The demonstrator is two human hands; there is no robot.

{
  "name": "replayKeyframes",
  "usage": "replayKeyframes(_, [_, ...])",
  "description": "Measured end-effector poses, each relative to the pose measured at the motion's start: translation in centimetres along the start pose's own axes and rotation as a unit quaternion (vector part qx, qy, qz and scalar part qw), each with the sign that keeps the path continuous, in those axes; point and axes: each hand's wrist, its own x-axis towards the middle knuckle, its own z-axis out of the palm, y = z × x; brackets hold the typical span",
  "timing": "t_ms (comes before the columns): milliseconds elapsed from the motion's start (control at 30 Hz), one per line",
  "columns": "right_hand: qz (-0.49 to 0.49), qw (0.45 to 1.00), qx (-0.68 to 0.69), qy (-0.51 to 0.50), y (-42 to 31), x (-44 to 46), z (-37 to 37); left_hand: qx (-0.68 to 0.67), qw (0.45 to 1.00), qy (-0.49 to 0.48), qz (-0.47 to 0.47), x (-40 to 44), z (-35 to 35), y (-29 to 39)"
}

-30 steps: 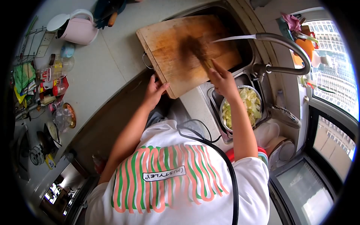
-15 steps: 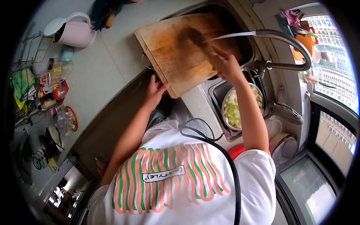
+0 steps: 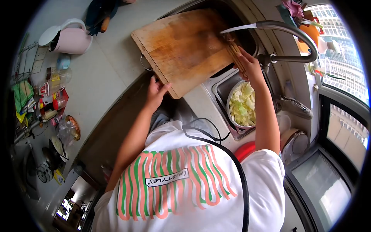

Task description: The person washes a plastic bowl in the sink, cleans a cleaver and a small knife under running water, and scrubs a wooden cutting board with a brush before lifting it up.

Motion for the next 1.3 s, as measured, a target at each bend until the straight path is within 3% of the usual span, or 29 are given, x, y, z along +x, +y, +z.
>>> replayKeyframes(133, [-0.022,0.990,-0.058,-0.125,-0.2,-3.7,1.2,0.028,1.000,0.000,-0.007,0.0,-0.3,-0.2])
replayKeyframes(200, [0.023,0.981,-0.090,-0.172,0.6,-4.8,2.4,0.030,1.000,0.001,-0.007,-0.1,-0.3,-0.1])
replayKeyframes(300, [-0.019,0.970,-0.130,-0.203,1.9,-6.0,5.1,0.025,1.000,0.000,-0.018,-0.2,-0.1,0.3])
replayKeyframes(400, [0.021,0.985,-0.110,-0.133,4.7,-2.9,2.7,0.009,1.000,0.001,-0.015,-0.3,0.1,0.6])
replayKeyframes(433, [-0.010,0.991,-0.126,-0.050,5.6,-1.7,1.7,0.002,1.000,0.001,-0.010,-0.2,0.4,0.8])
replayKeyframes(533, [-0.045,0.982,-0.176,0.059,5.4,-1.1,-0.4,0.003,1.000,0.015,-0.014,-0.2,0.3,0.5])
replayKeyframes(633, [-0.014,0.991,-0.109,-0.079,3.0,-4.8,0.2,0.017,1.000,0.007,-0.017,-0.1,-0.2,0.0])
replayKeyframes(767, [0.037,0.956,-0.201,-0.209,3.9,-7.5,1.0,0.000,0.999,0.012,-0.049,-0.3,0.6,1.4])
replayKeyframes(867, [-0.007,0.952,-0.293,-0.086,5.9,-5.3,-2.6,0.004,0.998,0.017,-0.064,-0.4,0.6,1.6])
replayKeyframes(933, [-0.096,0.916,-0.385,0.058,6.6,-4.3,-3.7,-0.008,0.998,0.012,-0.060,-0.3,0.6,1.3])
replayKeyframes(1067, [-0.177,0.935,-0.303,-0.057,5.1,-7.8,-1.4,-0.016,0.997,0.007,-0.073,0.0,0.3,1.2])
replayKeyframes(1133, [-0.074,0.946,-0.283,-0.139,4.3,-9.1,0.2,-0.038,0.995,0.001,-0.088,0.2,0.3,1.5])
replayKeyframes(1200, [-0.118,0.933,-0.337,-0.043,6.6,-7.9,0.0,-0.044,0.993,-0.017,-0.105,0.5,0.2,2.1])
replayKeyframes(1300, [-0.080,0.913,-0.384,0.108,6.3,-6.8,-1.0,-0.040,0.991,-0.045,-0.122,0.9,-0.1,2.7])
